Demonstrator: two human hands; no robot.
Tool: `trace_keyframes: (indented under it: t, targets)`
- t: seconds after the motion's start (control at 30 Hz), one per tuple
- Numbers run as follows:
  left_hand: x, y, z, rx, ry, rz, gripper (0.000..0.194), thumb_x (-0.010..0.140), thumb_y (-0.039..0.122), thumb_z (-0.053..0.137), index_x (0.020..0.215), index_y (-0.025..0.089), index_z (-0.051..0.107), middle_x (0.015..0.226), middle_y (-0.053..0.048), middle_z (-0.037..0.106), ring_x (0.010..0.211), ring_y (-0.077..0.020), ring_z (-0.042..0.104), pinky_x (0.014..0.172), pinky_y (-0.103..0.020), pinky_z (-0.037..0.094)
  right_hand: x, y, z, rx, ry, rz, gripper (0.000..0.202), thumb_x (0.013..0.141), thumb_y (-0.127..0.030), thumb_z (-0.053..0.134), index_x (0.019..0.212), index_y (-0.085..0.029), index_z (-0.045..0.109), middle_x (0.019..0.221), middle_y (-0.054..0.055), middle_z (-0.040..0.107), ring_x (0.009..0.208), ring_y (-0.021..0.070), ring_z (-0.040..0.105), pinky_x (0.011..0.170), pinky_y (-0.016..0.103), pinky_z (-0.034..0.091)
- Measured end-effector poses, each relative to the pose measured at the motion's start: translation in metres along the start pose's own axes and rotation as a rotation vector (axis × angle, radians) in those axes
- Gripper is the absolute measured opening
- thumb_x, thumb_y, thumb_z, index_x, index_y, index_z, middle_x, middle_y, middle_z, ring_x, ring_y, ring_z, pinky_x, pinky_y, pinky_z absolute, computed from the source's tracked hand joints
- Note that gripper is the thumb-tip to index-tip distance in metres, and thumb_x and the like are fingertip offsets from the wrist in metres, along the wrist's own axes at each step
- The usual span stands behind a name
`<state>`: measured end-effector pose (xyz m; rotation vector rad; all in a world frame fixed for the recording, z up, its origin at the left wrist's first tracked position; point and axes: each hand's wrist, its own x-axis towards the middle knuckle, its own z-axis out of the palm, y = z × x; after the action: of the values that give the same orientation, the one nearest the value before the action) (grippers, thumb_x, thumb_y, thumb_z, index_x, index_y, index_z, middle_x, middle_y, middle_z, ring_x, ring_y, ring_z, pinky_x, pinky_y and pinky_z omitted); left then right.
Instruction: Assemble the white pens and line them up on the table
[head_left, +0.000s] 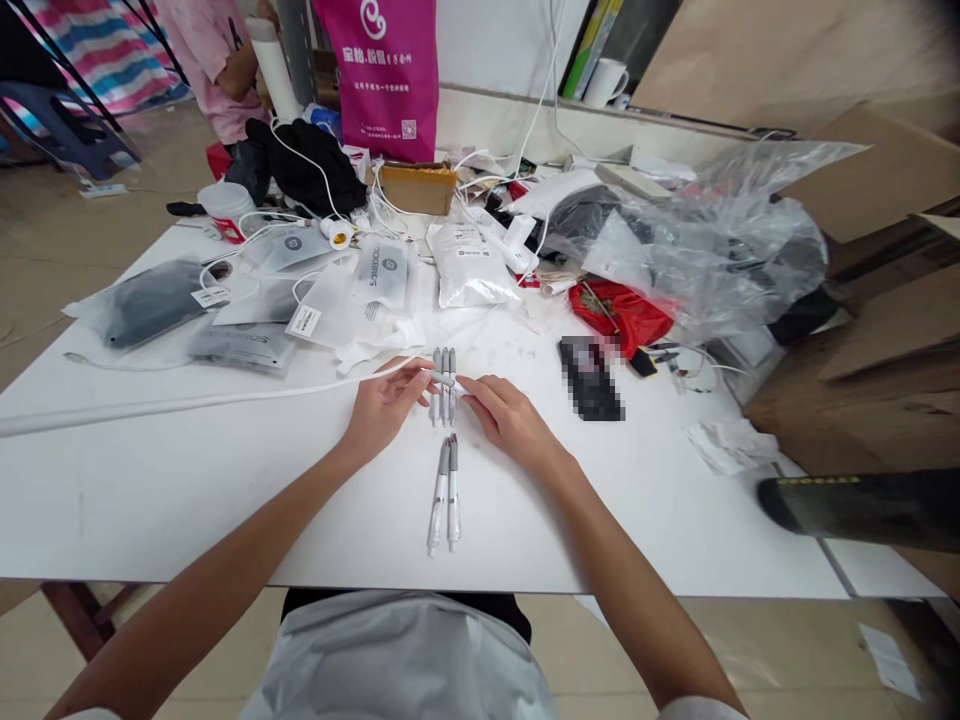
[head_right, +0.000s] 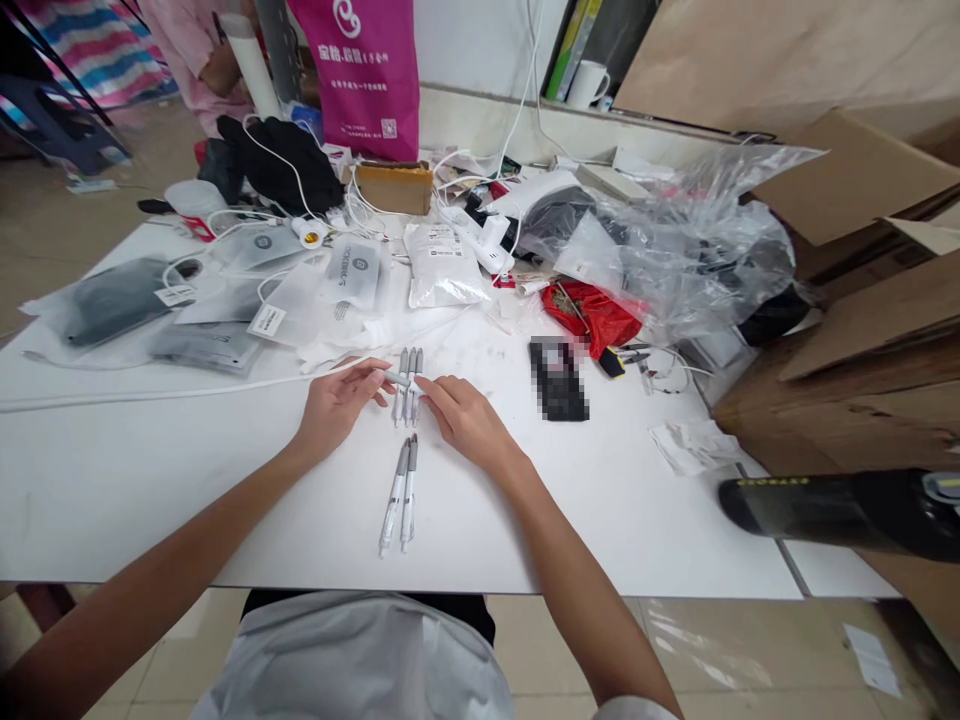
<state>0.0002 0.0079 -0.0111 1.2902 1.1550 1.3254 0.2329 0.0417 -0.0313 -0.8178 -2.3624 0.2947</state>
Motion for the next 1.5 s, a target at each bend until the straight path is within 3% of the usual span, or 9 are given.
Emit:
trace_keyframes:
  t: [0.33, 0.53, 0.7, 0.97, 1.07, 1.2, 1.27, 1.4, 1.5]
  targets:
    - [0.002, -0.010, -0.003, 0.060, -0.010, 0.160, 0.011, 0.093, 0.030, 0.078, 0.095, 0.020, 0.075, 0.102, -0.005, 0.065, 0.097, -0.0179, 0.067, 0.092, -0.033, 0.058, 0.001, 0.008, -0.004, 0.009, -0.003, 0.010, 0.033, 0.112, -0.023, 0.041, 0.138, -0.025, 0.063, 0.111, 0.013, 0.069, 0.100, 0.0279, 0.063, 0.086, 0.044, 0.058]
    - [0.002, -0.012, -0.005, 0.091, -0.034, 0.164, 0.010, 0.093, 0.029, 0.077, 0.093, 0.019, 0.076, 0.101, -0.006, 0.066, 0.097, -0.0195, 0.067, 0.094, -0.036, 0.058, 0.001, 0.007, -0.003, -0.008, -0.017, 0.020, 0.028, 0.113, -0.030, 0.046, 0.133, -0.025, 0.065, 0.110, 0.013, 0.068, 0.099, 0.0272, 0.064, 0.086, 0.044, 0.058]
    - [0.000, -0.008, -0.005, 0.161, -0.127, 0.139, 0.012, 0.096, 0.030, 0.075, 0.103, 0.020, 0.078, 0.107, -0.008, 0.072, 0.105, -0.0219, 0.069, 0.102, -0.038, 0.056, 0.000, 0.008, -0.002, -0.012, -0.018, 0.018, 0.028, 0.113, -0.030, 0.046, 0.130, -0.022, 0.066, 0.110, 0.014, 0.068, 0.101, 0.0272, 0.064, 0.087, 0.043, 0.058]
    - [-0.002, -0.016, -0.010, 0.463, -0.139, 0.273, 0.023, 0.108, 0.036, 0.060, 0.117, 0.026, 0.078, 0.106, -0.005, 0.077, 0.098, -0.0195, 0.071, 0.093, -0.033, 0.054, 0.001, 0.006, -0.003, 0.050, -0.001, 0.037, 0.025, 0.113, -0.028, 0.046, 0.127, -0.022, 0.066, 0.108, 0.012, 0.068, 0.101, 0.0260, 0.065, 0.088, 0.041, 0.057]
    - [-0.002, -0.021, -0.014, 0.539, -0.134, 0.269, 0.033, 0.111, 0.040, 0.050, 0.102, 0.022, 0.077, 0.089, -0.004, 0.074, 0.084, -0.0179, 0.070, 0.079, -0.031, 0.053, 0.003, 0.004, -0.003, 0.063, 0.022, 0.031, 0.022, 0.113, -0.028, 0.048, 0.122, -0.024, 0.067, 0.105, 0.011, 0.070, 0.098, 0.0257, 0.064, 0.086, 0.041, 0.056]
    - [-0.001, -0.019, -0.016, 0.596, -0.072, 0.167, 0.052, 0.111, 0.051, 0.047, 0.075, 0.020, 0.068, 0.069, 0.000, 0.064, 0.059, -0.0135, 0.055, 0.062, -0.029, 0.044, 0.004, 0.001, -0.003, 0.019, 0.045, 0.005, 0.019, 0.112, -0.027, 0.051, 0.118, -0.023, 0.067, 0.103, 0.011, 0.071, 0.093, 0.0257, 0.061, 0.083, 0.042, 0.053]
    - [-0.001, -0.017, -0.016, 0.626, -0.036, 0.168, 0.047, 0.108, 0.053, 0.055, 0.078, 0.020, 0.070, 0.072, 0.000, 0.065, 0.062, -0.0139, 0.056, 0.064, -0.029, 0.043, 0.004, 0.002, -0.004, 0.000, 0.069, 0.001, 0.018, 0.112, -0.026, 0.051, 0.119, -0.021, 0.067, 0.102, 0.011, 0.070, 0.093, 0.0255, 0.060, 0.083, 0.042, 0.053]
    - [-0.001, -0.013, -0.013, 0.644, -0.084, 0.285, 0.027, 0.104, 0.048, 0.066, 0.114, 0.025, 0.075, 0.092, -0.001, 0.073, 0.084, -0.0172, 0.065, 0.074, -0.028, 0.048, 0.003, 0.006, -0.004, -0.001, 0.081, -0.001, 0.019, 0.111, -0.026, 0.052, 0.122, -0.020, 0.067, 0.102, 0.012, 0.069, 0.095, 0.0258, 0.061, 0.085, 0.042, 0.054]
    - [0.000, -0.014, -0.013, 0.667, -0.061, 0.325, 0.036, 0.111, 0.043, 0.053, 0.090, 0.022, 0.074, 0.079, -0.001, 0.069, 0.077, -0.0167, 0.063, 0.075, -0.030, 0.047, 0.002, 0.006, -0.003, 0.011, 0.046, -0.011, 0.020, 0.111, -0.027, 0.052, 0.122, -0.021, 0.067, 0.104, 0.011, 0.070, 0.095, 0.0256, 0.061, 0.086, 0.042, 0.054]
